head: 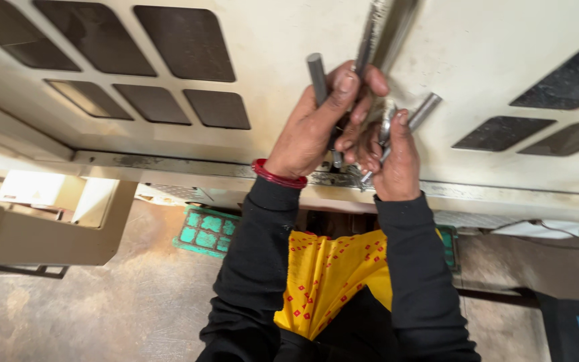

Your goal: The person holds two metal rods and uses a T-handle tool to work on a latch mechanism on a white appliance door. They manipulate the rods and tool to adjust or remove the latch, then place the rods into a green tray.

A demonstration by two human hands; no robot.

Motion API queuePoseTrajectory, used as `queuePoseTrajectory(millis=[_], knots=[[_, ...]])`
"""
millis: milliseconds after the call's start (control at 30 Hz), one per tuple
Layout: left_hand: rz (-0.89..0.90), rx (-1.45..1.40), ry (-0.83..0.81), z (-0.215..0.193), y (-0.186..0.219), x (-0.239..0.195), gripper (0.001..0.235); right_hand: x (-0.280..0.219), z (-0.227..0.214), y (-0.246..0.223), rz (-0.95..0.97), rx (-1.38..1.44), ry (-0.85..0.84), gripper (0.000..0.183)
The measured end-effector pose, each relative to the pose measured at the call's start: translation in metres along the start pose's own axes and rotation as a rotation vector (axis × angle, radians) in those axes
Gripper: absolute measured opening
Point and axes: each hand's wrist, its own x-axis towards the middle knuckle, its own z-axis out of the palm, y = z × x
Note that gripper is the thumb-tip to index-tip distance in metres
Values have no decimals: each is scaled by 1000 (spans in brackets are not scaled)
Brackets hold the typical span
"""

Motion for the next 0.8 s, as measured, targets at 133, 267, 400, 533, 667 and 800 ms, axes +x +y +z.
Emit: queuePoseTrajectory(millis=[133, 267, 400, 533, 667, 800], knots=[[16, 26, 3, 3, -1, 0, 48, 2, 2, -1, 3, -98, 35, 60], [-23, 40, 38, 7, 5, 0, 50, -2, 5, -5, 40, -109, 111, 65], [-45, 37, 35, 8, 8, 1, 52, -2, 4, -4, 67, -78, 136, 70], [-34, 50, 31, 7, 5, 1, 55, -3, 2, -2, 52, -107, 127, 72], [-25, 48, 26, 5, 5, 1, 56, -2, 1, 1, 56, -129, 133, 75], [-18, 42, 23, 4, 3, 1, 57, -3, 0, 6, 35, -75, 112, 73]])
